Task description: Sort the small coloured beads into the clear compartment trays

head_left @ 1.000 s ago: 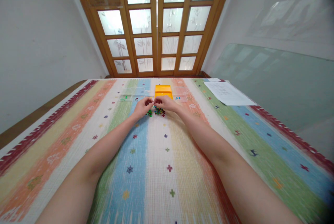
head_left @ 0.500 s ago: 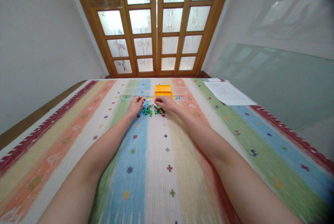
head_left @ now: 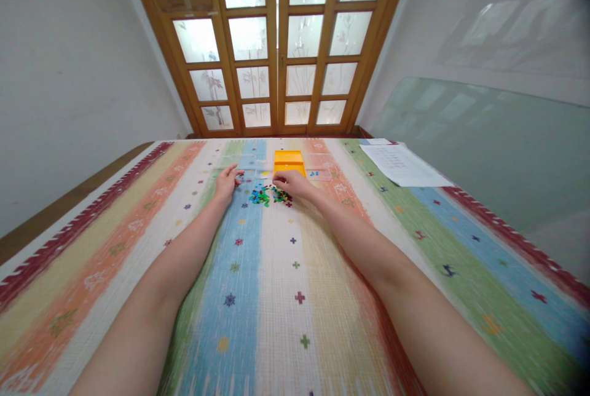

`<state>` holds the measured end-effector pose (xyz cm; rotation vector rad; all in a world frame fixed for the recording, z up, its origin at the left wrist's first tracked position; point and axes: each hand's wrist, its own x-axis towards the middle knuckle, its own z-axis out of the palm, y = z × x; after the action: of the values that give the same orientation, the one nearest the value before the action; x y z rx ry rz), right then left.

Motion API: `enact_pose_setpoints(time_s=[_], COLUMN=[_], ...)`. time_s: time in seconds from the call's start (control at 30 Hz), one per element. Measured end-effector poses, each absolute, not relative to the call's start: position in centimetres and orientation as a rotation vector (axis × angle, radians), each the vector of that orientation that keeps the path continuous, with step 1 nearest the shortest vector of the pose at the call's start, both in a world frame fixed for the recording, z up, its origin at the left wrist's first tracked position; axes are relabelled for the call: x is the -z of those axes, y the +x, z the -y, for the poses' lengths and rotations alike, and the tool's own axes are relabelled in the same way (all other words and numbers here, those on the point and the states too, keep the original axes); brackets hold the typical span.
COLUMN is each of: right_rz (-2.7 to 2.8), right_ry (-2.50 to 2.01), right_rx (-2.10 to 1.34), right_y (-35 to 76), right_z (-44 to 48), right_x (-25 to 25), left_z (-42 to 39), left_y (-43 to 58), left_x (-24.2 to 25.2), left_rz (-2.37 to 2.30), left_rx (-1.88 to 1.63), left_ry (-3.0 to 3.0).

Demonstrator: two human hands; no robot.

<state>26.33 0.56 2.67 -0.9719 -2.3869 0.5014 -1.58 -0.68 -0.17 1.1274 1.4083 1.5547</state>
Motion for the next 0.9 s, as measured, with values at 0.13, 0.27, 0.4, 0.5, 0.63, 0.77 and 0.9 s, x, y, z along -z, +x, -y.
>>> enact_pose_setpoints(time_s=[0.13,0.27,0.4,0.5,0.63,0.77,0.9], right_rz=[2.398,2.397,2.397,2.407,2.414,2.419,2.427], right_ry=[-0.951,-0.944,-0.960,-0.974,-0.982,-0.993,-1.005], right_rx=[-0.483,-0.483,-0.469,-0.453,-0.443,-0.450,-0.451], right_y=[26.3,26.4,26.6,26.6,26.6,26.6,26.6], right_z=[-0.6,-0.6,-0.6,-0.6,-0.5,-0.6,-0.6], right_x=[-2.6,-2.5,-2.5,-2.6,-2.7,-2.7,-2.6], left_z=[0.5,1.2,2.6,3.3,3.4,3.1,2.9], left_y=[-1.7,-1.5,-0.8,0.0,0.5,0.4,0.1], left_x=[0.4,0.0,-1.0,-1.7,-1.9,-1.7,-1.6], left_rz=[-1.468,-1.404,-1.233,-1.156,-1.156,-1.148,-1.147], left_rx=[-1.475,-1.205,-0.845,-0.662,-0.591,-0.577,-0.571], left_ry=[1.367,1.841,2.230,2.412,2.545,2.568,2.542])
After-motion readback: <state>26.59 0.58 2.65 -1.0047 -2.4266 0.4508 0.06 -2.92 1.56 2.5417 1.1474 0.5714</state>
